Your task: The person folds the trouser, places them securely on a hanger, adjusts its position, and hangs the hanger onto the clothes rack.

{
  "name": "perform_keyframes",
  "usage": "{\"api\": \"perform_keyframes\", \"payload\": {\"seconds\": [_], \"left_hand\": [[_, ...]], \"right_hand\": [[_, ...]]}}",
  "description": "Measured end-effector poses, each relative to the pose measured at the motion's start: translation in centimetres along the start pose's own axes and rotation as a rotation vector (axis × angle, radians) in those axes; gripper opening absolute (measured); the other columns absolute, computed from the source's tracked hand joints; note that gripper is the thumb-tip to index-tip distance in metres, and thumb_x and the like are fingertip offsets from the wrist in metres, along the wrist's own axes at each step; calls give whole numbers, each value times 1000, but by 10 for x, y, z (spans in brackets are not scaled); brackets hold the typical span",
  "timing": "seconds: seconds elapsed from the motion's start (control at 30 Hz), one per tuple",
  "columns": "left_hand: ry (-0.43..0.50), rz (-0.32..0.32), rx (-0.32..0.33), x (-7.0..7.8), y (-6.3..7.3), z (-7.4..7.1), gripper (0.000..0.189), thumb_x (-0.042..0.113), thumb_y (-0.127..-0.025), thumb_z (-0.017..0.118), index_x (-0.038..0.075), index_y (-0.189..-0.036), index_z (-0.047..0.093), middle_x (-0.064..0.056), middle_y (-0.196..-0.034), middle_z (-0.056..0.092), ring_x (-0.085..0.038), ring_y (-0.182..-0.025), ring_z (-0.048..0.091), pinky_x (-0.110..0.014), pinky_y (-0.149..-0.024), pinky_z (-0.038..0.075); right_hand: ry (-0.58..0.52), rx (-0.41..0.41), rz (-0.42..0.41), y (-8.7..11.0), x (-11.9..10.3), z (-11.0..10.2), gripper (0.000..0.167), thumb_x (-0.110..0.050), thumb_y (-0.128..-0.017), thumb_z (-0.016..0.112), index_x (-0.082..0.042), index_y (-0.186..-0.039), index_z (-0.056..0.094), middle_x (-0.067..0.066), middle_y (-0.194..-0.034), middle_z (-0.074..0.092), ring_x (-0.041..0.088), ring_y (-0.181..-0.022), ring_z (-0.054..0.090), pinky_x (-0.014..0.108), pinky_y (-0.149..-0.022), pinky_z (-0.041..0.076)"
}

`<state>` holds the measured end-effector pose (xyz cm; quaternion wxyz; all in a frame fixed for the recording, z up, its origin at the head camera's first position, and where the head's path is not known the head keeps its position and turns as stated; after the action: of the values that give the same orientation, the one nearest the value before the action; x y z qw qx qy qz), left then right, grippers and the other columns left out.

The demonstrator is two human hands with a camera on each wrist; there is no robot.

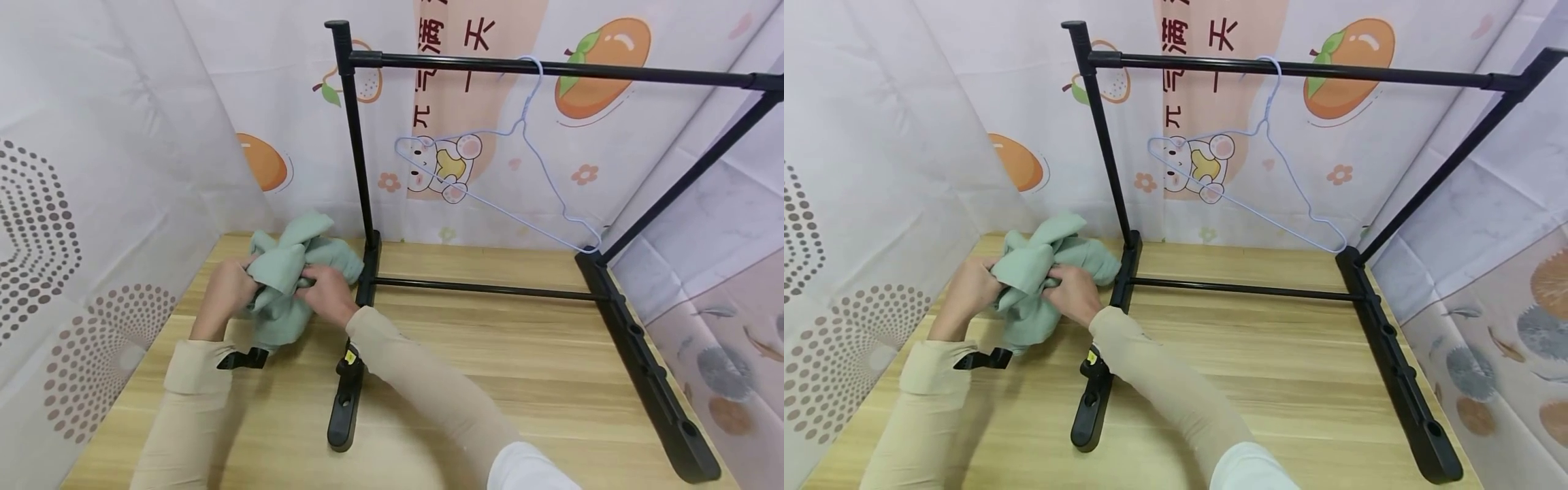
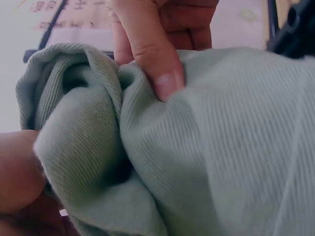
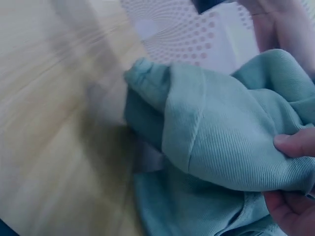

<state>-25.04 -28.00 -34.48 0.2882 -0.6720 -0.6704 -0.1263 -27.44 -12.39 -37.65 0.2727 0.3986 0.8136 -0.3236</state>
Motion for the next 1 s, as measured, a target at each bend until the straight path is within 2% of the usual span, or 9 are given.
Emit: {"api": "perform_keyframes", "payload": {"seconds": [0.13, 0.27, 0.43, 0.6, 0.77, 0.83, 1.0], "left_hand": [[61, 5, 41, 12, 4, -5, 38, 0, -90, 58, 9, -55, 46, -6, -55, 50, -17, -53, 41, -28, -52, 37], [132, 11, 91, 28, 11, -14, 44, 0, -91, 57, 12, -52, 39, 0, -48, 40, -12, -47, 37, -26, -48, 35], [185, 33, 155, 53, 19, -30, 44, -1, -89, 57, 12, -52, 38, 6, -45, 31, -9, -45, 31, -23, -46, 30], [230, 92, 213, 77, 26, -38, 40, -8, -84, 57, 8, -51, 42, 3, -47, 35, -7, -46, 31, -21, -46, 30], [281, 96, 245, 92, 36, -31, 33, -7, -83, 61, 3, -53, 51, -6, -49, 46, -6, -46, 37, -17, -49, 36], [295, 78, 252, 97, 40, -26, 33, -6, -83, 62, 3, -53, 51, -6, -49, 47, -8, -47, 39, -17, -51, 39], [330, 92, 245, 112, 51, -14, 37, -5, -82, 64, 4, -51, 47, -5, -49, 44, -8, -47, 40, -17, -51, 41]], "right_hand": [[18, 20, -66, 2, -12, -20, 22, -7, -83, 75, -6, -105, 76, 7, -111, 73, 18, -104, 69, 15, -83, 53], [50, 29, -119, 7, -31, -41, 21, -3, -81, 74, -4, -102, 76, 8, -110, 74, 18, -103, 69, 15, -82, 53], [29, 33, -161, 15, -51, -70, 20, 0, -82, 73, -3, -101, 76, 10, -109, 73, 20, -100, 69, 13, -75, 51], [52, 29, -208, 21, -65, -97, 16, 1, -81, 72, -2, -95, 77, 9, -104, 74, 17, -89, 67, 13, -69, 48], [94, 7, -220, 33, -71, -116, 13, 2, -81, 70, -3, -91, 76, 7, -95, 73, 14, -80, 62, 15, -66, 46], [101, 11, -212, 38, -70, -124, 14, 2, -80, 71, -4, -92, 77, 6, -94, 73, 14, -81, 63, 17, -68, 48], [124, 16, -219, 55, -67, -139, 18, 2, -78, 71, -4, -93, 77, 5, -96, 74, 17, -87, 65, 24, -75, 51]]}}
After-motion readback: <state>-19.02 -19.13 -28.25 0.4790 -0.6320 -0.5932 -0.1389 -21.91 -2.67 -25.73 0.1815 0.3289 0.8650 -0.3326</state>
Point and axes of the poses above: each hand's wrist, its own y-axis away from the middle knuckle, its own z-axis out of the palm, x = y × z, the point moved 7 cm from there along -y, towards the middle knuckle
